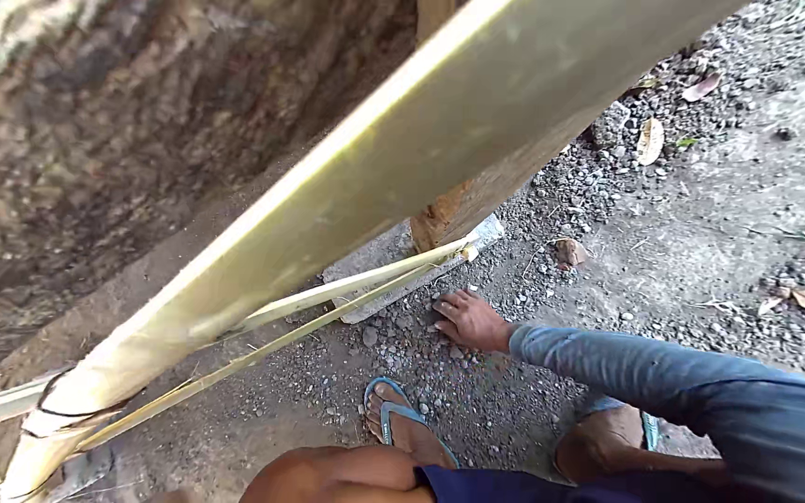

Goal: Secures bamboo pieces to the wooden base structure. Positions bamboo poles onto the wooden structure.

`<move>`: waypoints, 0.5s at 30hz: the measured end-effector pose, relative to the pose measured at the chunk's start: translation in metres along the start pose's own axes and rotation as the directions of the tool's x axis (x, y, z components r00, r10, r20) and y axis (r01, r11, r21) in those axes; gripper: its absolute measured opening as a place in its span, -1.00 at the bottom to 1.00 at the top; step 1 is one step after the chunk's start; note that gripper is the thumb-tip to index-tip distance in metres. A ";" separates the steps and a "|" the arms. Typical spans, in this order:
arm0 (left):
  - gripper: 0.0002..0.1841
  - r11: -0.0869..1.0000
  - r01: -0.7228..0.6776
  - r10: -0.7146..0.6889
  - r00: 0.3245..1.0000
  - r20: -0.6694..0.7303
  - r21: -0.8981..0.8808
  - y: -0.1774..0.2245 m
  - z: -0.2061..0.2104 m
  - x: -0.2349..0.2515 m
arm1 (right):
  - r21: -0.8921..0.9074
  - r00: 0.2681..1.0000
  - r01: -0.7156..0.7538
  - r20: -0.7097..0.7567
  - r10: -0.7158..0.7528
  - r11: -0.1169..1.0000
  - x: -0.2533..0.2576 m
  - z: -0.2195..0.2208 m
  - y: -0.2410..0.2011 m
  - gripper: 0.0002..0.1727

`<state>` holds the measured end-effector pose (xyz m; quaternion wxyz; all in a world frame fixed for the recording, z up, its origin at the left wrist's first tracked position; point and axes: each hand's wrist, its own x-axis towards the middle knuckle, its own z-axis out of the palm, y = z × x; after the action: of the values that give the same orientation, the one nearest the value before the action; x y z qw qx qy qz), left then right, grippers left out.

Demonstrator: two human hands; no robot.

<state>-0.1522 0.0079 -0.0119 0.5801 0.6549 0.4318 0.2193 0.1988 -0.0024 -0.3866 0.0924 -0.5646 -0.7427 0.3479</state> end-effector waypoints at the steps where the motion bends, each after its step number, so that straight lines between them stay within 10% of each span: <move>1: -0.55 0.999 -0.018 0.016 0.999 -0.050 -0.039 -0.038 -0.004 -0.006 | 0.029 0.995 -0.089 0.043 0.088 0.996 0.003 -0.007 -0.004 -0.37; 5: -0.64 0.911 0.347 -0.381 0.915 -0.130 -0.223 -0.154 0.029 0.020 | 0.026 0.913 -0.372 0.191 0.360 0.928 0.009 -0.029 -0.013 -0.09; 9: -0.23 0.617 0.762 -0.784 0.616 -0.073 -0.195 -0.105 0.114 0.112 | 0.036 0.818 -0.531 0.281 0.502 0.846 0.011 -0.028 -0.024 0.21; 15: -0.29 0.525 0.657 -0.836 0.516 -0.185 -0.541 -0.023 0.141 0.148 | 0.369 0.673 -0.731 0.250 0.696 0.574 0.011 -0.001 -0.063 0.19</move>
<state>0.0299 0.0482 -0.0983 0.6291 0.1959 0.7349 0.1608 0.1468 0.0008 -0.3494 0.0406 -0.7652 -0.3561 0.5347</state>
